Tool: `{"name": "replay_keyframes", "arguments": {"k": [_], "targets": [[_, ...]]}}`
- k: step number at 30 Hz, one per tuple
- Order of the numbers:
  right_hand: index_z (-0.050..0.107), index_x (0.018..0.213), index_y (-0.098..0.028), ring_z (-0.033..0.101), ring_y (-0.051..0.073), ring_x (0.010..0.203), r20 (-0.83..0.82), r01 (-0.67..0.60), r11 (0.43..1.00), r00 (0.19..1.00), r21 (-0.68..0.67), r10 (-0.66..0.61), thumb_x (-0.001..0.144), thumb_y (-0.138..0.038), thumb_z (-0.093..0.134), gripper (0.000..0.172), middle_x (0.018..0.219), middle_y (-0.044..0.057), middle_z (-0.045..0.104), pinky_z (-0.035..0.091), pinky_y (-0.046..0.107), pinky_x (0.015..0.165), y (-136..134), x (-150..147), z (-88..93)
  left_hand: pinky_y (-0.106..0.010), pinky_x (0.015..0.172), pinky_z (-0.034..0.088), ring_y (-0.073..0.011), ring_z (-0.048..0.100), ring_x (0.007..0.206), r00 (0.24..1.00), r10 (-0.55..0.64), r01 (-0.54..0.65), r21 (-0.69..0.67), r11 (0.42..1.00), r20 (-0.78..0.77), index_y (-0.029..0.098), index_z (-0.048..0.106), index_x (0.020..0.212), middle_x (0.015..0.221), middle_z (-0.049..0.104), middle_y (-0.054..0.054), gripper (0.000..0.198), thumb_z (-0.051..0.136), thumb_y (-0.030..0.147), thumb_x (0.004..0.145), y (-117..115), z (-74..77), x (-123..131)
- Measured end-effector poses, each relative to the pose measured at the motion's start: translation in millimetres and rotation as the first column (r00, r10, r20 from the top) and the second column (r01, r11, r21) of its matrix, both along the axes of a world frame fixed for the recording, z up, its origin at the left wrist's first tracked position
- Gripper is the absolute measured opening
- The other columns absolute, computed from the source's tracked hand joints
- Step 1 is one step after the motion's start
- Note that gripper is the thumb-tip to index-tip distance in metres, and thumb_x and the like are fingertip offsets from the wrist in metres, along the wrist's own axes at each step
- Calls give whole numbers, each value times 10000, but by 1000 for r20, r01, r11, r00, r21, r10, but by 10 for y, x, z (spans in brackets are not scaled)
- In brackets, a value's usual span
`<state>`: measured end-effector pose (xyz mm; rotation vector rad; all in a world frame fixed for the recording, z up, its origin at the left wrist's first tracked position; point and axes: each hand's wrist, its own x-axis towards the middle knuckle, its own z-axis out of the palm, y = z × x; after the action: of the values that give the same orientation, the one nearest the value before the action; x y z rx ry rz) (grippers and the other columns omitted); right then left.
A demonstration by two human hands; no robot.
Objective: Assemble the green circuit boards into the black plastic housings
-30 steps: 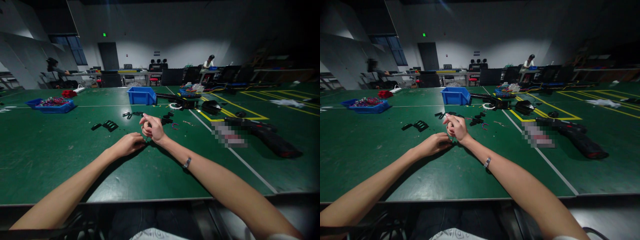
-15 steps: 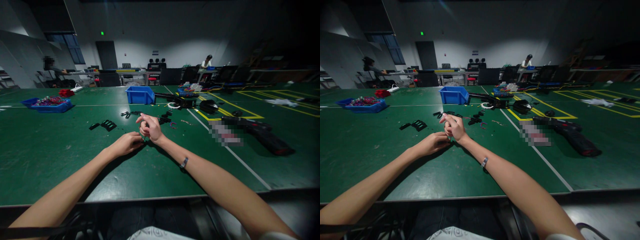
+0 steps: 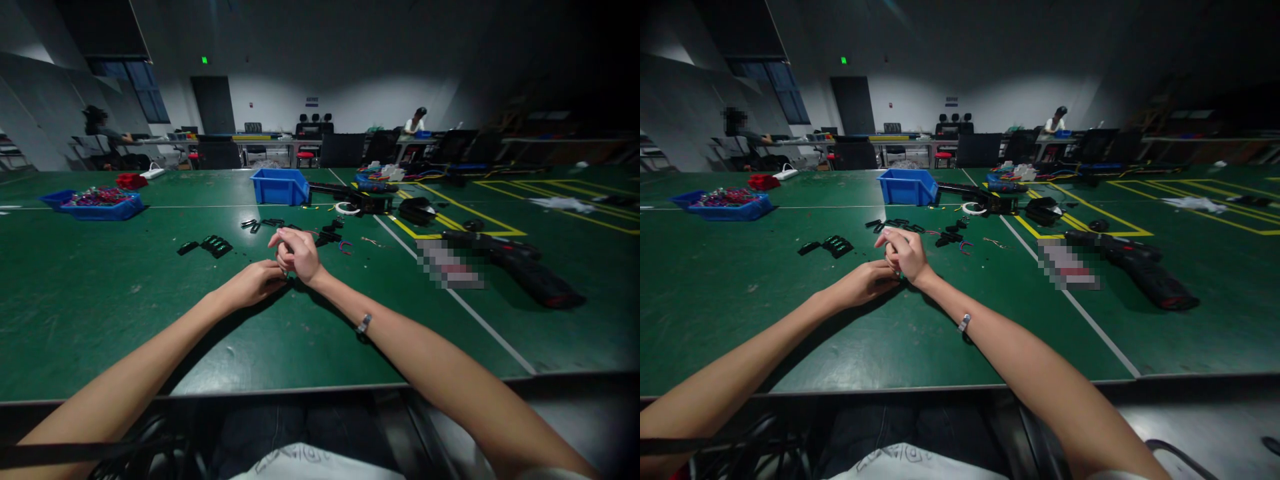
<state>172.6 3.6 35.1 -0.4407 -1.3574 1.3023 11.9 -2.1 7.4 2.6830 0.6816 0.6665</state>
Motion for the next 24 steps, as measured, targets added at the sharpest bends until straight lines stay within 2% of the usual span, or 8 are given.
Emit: {"name": "replay_keyframes", "arguments": {"k": [5, 11, 18, 24], "targets": [[621, 715, -159, 298, 49, 323, 22, 25, 999, 999, 43, -26, 932, -397, 550, 330, 399, -98, 351, 231, 202, 379, -20, -1, -31, -322, 885, 496, -213, 628, 980, 999, -23, 23, -17, 1000, 24, 152, 684, 1038, 1066, 650, -116, 186, 517, 185, 963, 10, -1, 10], [606, 742, -168, 246, 51, 296, -64, 9, 998, 998, -70, -14, 885, -472, 588, 337, 376, -127, 276, 211, 199, 348, 46, 48, -19, -296, 800, 477, -190, 600, 880, 1000, 20, -20, -31, 999, 3, 159, 627, 1003, 972, 640, -80, 113, 559, 227, 942, 6, 15, 12], [613, 752, -170, 213, 51, 298, -140, 54, 994, 988, -92, -66, 885, -491, 594, 347, 381, -132, 239, 180, 195, 335, 75, 126, 34, -280, 710, 426, -169, 551, 766, 996, 94, -94, -16, 995, -12, 175, 598, 909, 837, 607, -32, 188, 608, 362, 928, 61, -69, -28], [609, 742, -171, 219, 50, 298, -129, 58, 995, 989, -87, -69, 880, -504, 605, 360, 375, -130, 252, 200, 198, 336, 42, 34, 21, -269, 660, 380, -151, 519, 697, 994, 108, -108, -8, 994, -5, 167, 573, 848, 781, 601, -17, 228, 606, 377, 929, 71, -107, -12]]}}
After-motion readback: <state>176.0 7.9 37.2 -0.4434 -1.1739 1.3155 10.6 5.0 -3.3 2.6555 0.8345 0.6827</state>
